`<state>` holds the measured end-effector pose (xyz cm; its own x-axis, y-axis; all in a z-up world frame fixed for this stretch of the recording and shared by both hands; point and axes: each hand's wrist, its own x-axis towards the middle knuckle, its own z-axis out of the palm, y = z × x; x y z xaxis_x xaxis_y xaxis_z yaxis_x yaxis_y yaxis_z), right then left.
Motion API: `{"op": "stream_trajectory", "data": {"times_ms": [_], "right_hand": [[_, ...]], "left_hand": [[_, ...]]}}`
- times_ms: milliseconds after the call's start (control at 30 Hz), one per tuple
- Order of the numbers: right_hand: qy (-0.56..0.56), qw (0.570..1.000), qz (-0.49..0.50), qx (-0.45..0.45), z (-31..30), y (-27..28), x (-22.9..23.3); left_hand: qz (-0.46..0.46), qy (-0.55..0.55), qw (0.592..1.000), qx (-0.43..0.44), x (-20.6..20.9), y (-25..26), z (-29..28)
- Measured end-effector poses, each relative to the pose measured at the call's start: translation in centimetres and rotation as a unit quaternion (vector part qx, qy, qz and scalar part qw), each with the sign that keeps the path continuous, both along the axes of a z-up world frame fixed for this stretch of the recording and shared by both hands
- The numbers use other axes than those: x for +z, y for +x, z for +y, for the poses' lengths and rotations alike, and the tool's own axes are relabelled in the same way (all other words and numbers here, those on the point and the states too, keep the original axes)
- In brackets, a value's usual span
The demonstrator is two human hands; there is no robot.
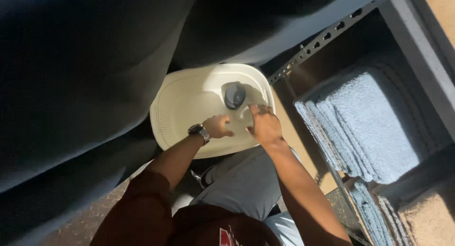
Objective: The person organizes items from a metal shelf into a white plastic basket. They handle several black circular objects, clear glass jars, and rolls of toilet paper, placing them into the basket one by one.
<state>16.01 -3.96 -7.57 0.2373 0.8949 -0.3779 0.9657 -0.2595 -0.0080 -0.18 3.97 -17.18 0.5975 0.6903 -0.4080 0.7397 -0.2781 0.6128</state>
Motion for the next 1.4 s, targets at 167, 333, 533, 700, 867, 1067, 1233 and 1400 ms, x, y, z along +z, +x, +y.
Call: {"op": "stream_trajectory", "data": {"times_ms": [167,333,533,700,867,1067,1233,1400], "right_hand": [[-0.084,0.996,0.027,-0.003,2.7,-0.2,-1.5],[-0.091,0.995,0.012,0.041,3.6,0.1,-3.0],[-0.006,0.987,-0.126,0.098,3.6,-1.4,-2.9],[0.180,0.941,-0.244,0.148,4.0,-1.4,-3.5],[0.082,0.972,-0.178,0.127,4.1,-1.3,-2.1],[-0.038,0.996,-0.057,0.062,4.8,-1.1,-0.2],[-0.038,0.998,-0.022,-0.034,5.3,-2.2,4.0],[0.122,0.985,-0.001,-0.121,-0.8,-0.1,3.5]], "left_hand": [[0.114,-0.184,0.973,-0.082,-2.1,2.5,1.5],[-0.055,-0.266,0.961,0.052,-2.6,4.6,0.9],[-0.047,-0.330,0.930,0.155,-3.0,5.4,0.4],[-0.068,-0.337,0.929,0.136,-2.0,5.0,0.1],[-0.075,-0.361,0.917,0.151,-0.3,6.0,0.3],[-0.096,-0.397,0.895,0.178,1.4,6.0,0.3],[-0.098,-0.398,0.896,0.173,0.8,5.7,0.0],[0.030,-0.290,0.954,0.074,-2.2,6.2,0.7]]}}
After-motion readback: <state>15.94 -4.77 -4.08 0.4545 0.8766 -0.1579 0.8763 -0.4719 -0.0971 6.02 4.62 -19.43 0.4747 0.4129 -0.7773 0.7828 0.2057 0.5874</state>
